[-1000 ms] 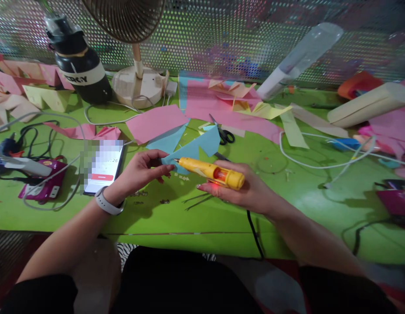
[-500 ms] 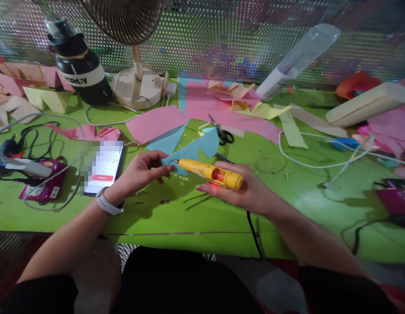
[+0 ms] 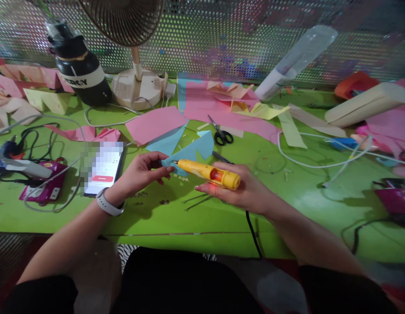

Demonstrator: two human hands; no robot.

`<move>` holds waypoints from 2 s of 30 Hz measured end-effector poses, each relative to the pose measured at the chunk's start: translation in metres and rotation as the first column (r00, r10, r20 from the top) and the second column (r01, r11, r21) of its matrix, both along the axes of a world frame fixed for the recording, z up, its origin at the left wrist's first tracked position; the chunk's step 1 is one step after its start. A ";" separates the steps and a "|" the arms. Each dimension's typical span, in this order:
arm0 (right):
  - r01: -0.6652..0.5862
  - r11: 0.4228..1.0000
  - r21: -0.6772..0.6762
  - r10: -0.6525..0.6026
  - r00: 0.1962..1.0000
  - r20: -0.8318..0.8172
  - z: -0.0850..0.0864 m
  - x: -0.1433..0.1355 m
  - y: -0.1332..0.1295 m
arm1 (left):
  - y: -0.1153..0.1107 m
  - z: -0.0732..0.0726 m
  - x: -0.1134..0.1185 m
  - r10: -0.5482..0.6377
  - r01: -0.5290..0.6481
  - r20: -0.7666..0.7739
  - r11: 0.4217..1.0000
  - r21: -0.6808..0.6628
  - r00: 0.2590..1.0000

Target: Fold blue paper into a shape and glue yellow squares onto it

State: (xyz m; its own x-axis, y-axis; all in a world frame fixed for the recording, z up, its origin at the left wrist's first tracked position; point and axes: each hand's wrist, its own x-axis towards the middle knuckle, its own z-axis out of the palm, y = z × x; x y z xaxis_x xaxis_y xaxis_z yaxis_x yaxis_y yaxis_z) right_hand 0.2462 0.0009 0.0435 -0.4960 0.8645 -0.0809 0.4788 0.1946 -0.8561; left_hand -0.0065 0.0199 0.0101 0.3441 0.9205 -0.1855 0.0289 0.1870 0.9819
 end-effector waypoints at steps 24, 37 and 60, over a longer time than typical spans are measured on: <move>0.278 0.706 0.651 -0.551 0.793 0.260 -0.043 0.097 0.037 | 0.000 0.008 -0.001 0.134 -0.135 0.098 0.991 0.001 0.986; -0.295 0.880 0.372 0.118 0.895 0.430 -0.028 0.071 0.006 | 0.003 0.008 0.000 0.190 -0.193 0.104 0.981 0.015 0.976; -0.026 0.994 -0.107 0.036 0.995 0.091 -0.046 0.045 0.020 | 0.003 0.011 0.000 0.230 -0.230 0.020 0.972 0.054 0.973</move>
State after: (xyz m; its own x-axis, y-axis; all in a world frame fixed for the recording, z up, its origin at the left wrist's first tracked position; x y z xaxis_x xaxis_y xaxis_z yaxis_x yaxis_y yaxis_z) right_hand 0.2914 0.0207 -0.0028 -0.5089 0.8329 -0.2176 0.5521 0.1218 -0.8249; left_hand -0.0070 0.0228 0.0211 0.1241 0.9839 -0.1289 -0.0215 0.1325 0.9909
